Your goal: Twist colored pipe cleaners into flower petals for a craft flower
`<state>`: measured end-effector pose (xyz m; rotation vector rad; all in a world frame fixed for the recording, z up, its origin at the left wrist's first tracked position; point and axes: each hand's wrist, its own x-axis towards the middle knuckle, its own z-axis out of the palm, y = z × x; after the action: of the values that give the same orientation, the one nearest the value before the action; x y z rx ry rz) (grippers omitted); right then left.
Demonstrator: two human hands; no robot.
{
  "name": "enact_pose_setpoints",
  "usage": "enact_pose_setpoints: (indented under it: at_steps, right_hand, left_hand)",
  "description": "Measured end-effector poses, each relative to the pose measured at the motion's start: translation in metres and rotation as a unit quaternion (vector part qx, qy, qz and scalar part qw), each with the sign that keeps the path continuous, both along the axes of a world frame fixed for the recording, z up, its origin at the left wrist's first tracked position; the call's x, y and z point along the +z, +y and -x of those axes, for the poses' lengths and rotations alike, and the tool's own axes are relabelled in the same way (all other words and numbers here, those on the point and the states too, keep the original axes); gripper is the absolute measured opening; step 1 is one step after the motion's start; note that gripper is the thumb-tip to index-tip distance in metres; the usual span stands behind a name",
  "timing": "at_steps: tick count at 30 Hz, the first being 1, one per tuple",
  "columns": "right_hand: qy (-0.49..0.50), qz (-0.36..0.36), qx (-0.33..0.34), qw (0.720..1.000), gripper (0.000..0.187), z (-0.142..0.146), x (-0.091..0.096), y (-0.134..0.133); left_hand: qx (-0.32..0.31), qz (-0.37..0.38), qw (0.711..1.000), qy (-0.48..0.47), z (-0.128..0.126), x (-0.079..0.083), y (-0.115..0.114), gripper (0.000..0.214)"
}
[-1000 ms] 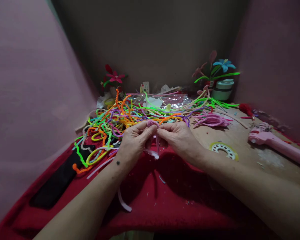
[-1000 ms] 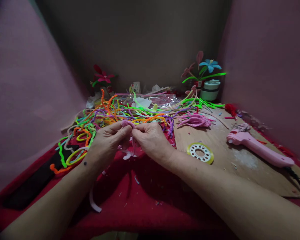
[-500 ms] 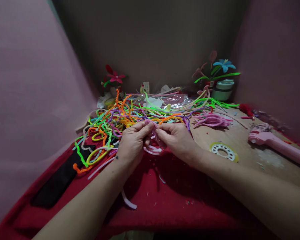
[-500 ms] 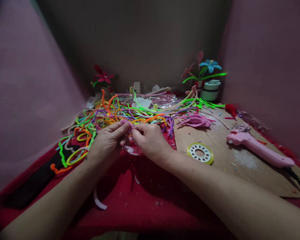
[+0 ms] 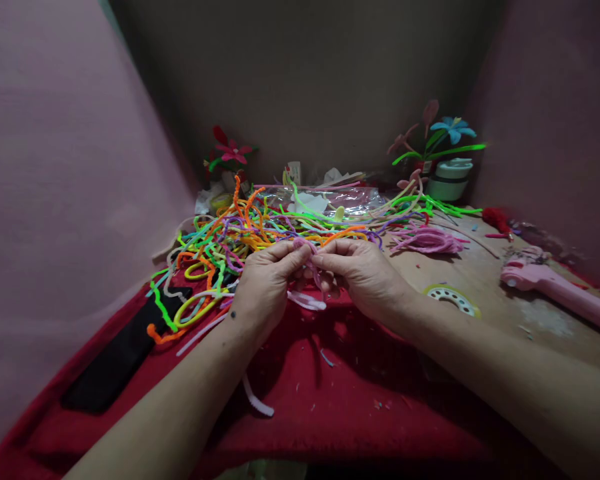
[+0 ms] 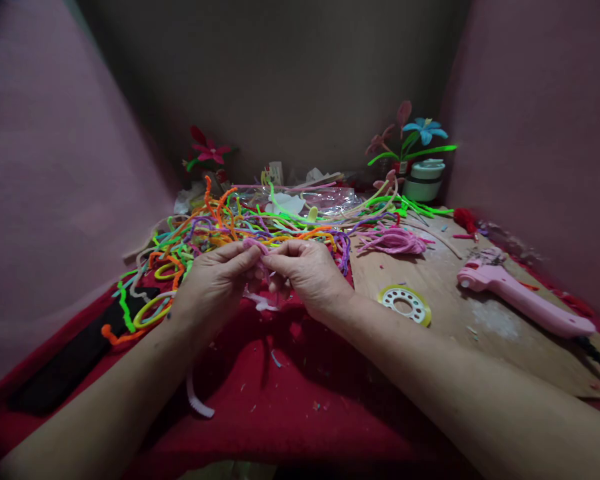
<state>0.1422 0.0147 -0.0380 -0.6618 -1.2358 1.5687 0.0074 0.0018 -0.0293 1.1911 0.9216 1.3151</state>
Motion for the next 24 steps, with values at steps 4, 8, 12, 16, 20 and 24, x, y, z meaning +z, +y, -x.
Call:
enact_pose_setpoints:
  at_steps: [4,8,12,16,20,24]
  right_hand:
    - [-0.034,-0.008,-0.033,0.999,0.016,0.0006,0.0028,-0.0016]
    - [-0.053,0.018,-0.032,0.998,0.015,-0.0004,0.0019,0.0014]
    - [-0.02,0.055,0.002,0.998,0.013,-0.0022,0.0006,0.0048]
    - [-0.001,0.083,0.043,0.996,0.01,-0.004,0.0016,0.0062]
    - [0.006,0.112,0.073,0.991,0.008,-0.0039,0.0014,0.0065]
    - [0.007,0.12,0.075,0.99,0.007,-0.0031,-0.0005,0.0065]
  left_hand:
    - [-0.004,0.024,1.0,-0.018,-0.0024,-0.0003,0.0006,0.012]
    - [-0.01,0.042,0.999,-0.024,-0.0017,0.0005,0.0018,0.02]
    - [-0.044,0.043,0.998,0.012,0.0007,0.0024,0.0003,0.014]
    - [-0.063,0.033,0.997,0.024,0.0024,0.0042,-0.0016,0.014]
    - [-0.082,0.028,0.995,0.044,0.0034,0.005,-0.0016,0.015]
    - [-0.06,0.011,0.996,0.065,0.0012,0.0042,-0.0027,0.017]
